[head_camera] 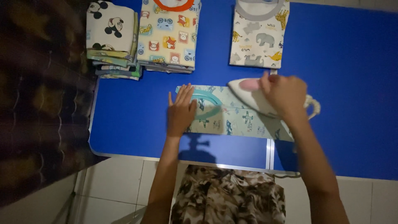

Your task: Ironing a small piece of baby clothing on a blue table.

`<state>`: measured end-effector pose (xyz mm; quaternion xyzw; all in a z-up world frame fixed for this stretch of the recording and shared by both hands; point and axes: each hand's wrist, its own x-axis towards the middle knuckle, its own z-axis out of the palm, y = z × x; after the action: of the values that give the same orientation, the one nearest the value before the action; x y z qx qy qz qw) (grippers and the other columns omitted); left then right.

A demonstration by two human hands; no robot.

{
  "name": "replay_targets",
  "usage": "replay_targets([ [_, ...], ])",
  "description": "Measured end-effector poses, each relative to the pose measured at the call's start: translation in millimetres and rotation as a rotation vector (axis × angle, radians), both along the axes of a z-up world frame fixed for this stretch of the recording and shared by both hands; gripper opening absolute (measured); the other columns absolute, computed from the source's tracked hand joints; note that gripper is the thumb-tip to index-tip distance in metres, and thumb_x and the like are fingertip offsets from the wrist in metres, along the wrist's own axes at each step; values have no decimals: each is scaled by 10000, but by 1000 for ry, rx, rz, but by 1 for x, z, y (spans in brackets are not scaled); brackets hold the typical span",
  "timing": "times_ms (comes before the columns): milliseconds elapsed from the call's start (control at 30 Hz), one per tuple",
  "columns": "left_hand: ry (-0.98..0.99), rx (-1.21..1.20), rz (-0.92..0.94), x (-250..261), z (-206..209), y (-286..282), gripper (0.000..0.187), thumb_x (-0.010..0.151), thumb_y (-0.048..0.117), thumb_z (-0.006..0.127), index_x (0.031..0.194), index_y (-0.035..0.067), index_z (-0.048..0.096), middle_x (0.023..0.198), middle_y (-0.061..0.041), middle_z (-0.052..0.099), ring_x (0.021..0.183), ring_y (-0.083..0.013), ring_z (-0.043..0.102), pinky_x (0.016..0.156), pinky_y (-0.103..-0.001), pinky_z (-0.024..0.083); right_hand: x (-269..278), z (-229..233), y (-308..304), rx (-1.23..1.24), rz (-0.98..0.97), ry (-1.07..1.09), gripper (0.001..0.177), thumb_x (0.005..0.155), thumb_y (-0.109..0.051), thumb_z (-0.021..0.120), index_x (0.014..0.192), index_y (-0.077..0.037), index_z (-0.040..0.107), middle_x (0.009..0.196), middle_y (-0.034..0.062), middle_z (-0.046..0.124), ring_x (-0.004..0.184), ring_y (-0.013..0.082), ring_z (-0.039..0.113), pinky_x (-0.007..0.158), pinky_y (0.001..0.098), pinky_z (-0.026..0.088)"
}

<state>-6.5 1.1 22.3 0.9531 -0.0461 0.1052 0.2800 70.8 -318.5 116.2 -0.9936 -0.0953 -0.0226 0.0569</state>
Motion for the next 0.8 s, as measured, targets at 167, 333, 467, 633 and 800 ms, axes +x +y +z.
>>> replay_targets([
  [167, 4, 56, -6, 2, 0, 1, 463, 1042, 276, 503, 1449, 63, 567, 1549, -127, 521, 1471, -286, 422, 1200, -648, 215, -14, 8, 49, -73, 130, -23, 534, 1111, -440, 470, 779, -177, 796, 444, 35, 600, 332, 170, 482, 356, 336, 409],
  [333, -17, 32, -4, 2, -3, 2, 459, 1042, 266, 505, 1444, 55, 572, 1547, -125, 526, 1482, -299, 431, 1206, -644, 229, -13, 3, 61, 41, 185, -318, 460, 1042, -372, 535, 713, -165, 782, 431, 61, 535, 337, 212, 508, 361, 365, 430],
  [467, 32, 26, 2, 4, -2, 3, 469, 1044, 289, 482, 1447, 66, 565, 1553, -126, 512, 1478, -297, 421, 1206, -633, 208, -5, 4, 50, -43, 144, -157, 533, 1086, -372, 470, 696, -142, 753, 464, 67, 580, 360, 207, 525, 384, 372, 447],
  [633, 84, 25, 12, 2, 1, 6, 456, 1074, 309, 448, 1457, 88, 558, 1572, -112, 504, 1498, -285, 414, 1240, -617, 193, -2, 5, 22, -128, 46, 193, 555, 1145, -346, 348, 830, -109, 739, 477, 55, 626, 339, 172, 522, 330, 340, 445],
  [800, 23, -8, 13, 1, -1, 2, 485, 1049, 316, 466, 1468, 87, 555, 1559, -104, 515, 1494, -289, 409, 1233, -621, 186, 1, -35, -52, -602, 233, -227, 343, 991, -261, 440, 1085, -184, 761, 620, 27, 648, 317, 149, 524, 242, 268, 403],
])
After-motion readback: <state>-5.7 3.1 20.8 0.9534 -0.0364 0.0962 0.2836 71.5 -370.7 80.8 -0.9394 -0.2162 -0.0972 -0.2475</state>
